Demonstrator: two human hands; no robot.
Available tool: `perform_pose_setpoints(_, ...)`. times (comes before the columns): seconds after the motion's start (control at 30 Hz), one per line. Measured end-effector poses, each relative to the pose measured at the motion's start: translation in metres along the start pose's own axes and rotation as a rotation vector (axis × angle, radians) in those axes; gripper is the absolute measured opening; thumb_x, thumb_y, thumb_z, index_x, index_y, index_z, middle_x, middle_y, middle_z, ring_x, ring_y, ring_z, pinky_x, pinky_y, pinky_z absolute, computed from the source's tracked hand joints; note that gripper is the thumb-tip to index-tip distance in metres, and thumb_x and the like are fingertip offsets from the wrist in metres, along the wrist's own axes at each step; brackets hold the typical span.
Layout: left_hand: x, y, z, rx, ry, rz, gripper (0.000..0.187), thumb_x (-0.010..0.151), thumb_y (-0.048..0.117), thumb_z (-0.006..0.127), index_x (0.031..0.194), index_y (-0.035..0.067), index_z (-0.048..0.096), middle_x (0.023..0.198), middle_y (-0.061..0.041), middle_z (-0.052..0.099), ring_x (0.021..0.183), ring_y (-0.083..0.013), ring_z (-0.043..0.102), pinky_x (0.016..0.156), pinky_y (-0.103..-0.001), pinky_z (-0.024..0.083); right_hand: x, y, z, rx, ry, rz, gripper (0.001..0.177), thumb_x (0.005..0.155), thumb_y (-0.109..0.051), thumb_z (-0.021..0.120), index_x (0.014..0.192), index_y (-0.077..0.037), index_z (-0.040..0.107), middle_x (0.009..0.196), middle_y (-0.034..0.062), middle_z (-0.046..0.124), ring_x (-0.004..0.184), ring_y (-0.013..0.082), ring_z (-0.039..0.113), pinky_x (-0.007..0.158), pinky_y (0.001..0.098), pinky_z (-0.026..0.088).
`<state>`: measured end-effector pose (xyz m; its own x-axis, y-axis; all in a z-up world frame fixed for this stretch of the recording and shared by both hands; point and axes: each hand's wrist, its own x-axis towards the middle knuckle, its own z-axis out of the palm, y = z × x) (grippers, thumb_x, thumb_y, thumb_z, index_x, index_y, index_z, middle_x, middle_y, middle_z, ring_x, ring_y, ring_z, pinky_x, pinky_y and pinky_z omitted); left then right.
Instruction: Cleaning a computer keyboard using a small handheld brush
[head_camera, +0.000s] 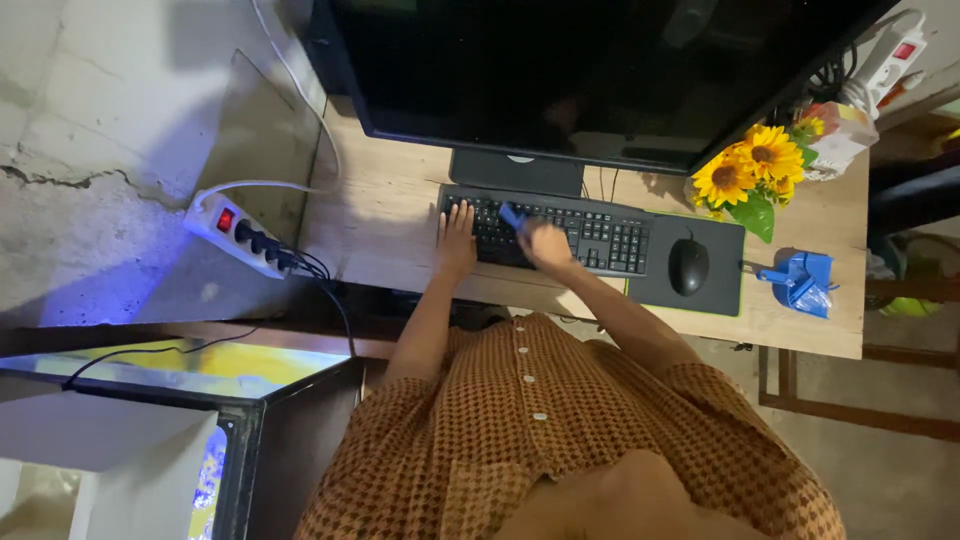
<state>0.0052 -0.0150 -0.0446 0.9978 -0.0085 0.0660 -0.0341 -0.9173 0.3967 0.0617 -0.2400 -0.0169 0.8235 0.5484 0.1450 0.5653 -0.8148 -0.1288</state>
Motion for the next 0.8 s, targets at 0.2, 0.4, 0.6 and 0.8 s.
perform_pose_setpoints(0.2, 0.002, 0.011, -0.004, 0.159, -0.210, -0.076, 0.075, 0.101, 0.022, 0.050, 0.166, 0.013, 0.013, 0.174, -0.007, 0.004, 0.159, -0.0266, 0.007, 0.130, -0.048, -0.001, 0.041, -0.005, 0.036, 0.368, -0.066, 0.265, 0.029, 0.087, -0.026, 0.070, 0.089, 0.003, 0.072, 0.080, 0.0280, 0.074, 0.081, 0.0481, 0.074, 0.072, 0.0587, 0.059)
perform_pose_setpoints(0.4, 0.005, 0.005, -0.007, 0.214, -0.172, -0.133, 0.077, 0.100, 0.022, 0.056, 0.165, 0.015, 0.015, 0.173, -0.005, 0.009, 0.159, -0.0252, 0.012, 0.130, -0.047, 0.001, -0.036, -0.074, 0.021, 0.222, -0.303, 0.172, 0.031, 0.084, -0.037, 0.068, 0.078, -0.008, 0.072, 0.069, 0.0148, 0.072, 0.068, 0.0381, 0.075, 0.059, 0.0500, 0.061)
perform_pose_setpoints(0.6, -0.001, -0.002, -0.012, 0.156, -0.060, -0.086, 0.083, 0.097, 0.016, 0.061, 0.166, 0.012, 0.013, 0.173, -0.011, 0.009, 0.159, -0.0303, 0.010, 0.129, -0.050, 0.003, 0.037, -0.040, 0.013, 0.387, -0.098, 0.221, 0.036, 0.085, -0.040, 0.071, 0.075, -0.005, 0.074, 0.069, 0.0174, 0.072, 0.071, 0.0391, 0.074, 0.064, 0.0510, 0.060)
perform_pose_setpoints(0.8, -0.006, -0.005, -0.019, 0.056, 0.024, -0.075, 0.085, 0.086, 0.010, 0.062, 0.162, 0.008, 0.026, 0.170, -0.014, 0.020, 0.156, -0.0350, 0.019, 0.127, -0.056, 0.008, 0.026, -0.062, -0.001, 0.391, -0.248, 0.391, 0.041, 0.086, -0.042, 0.071, 0.086, -0.002, 0.076, 0.080, 0.0236, 0.074, 0.084, 0.0449, 0.075, 0.068, 0.0549, 0.061)
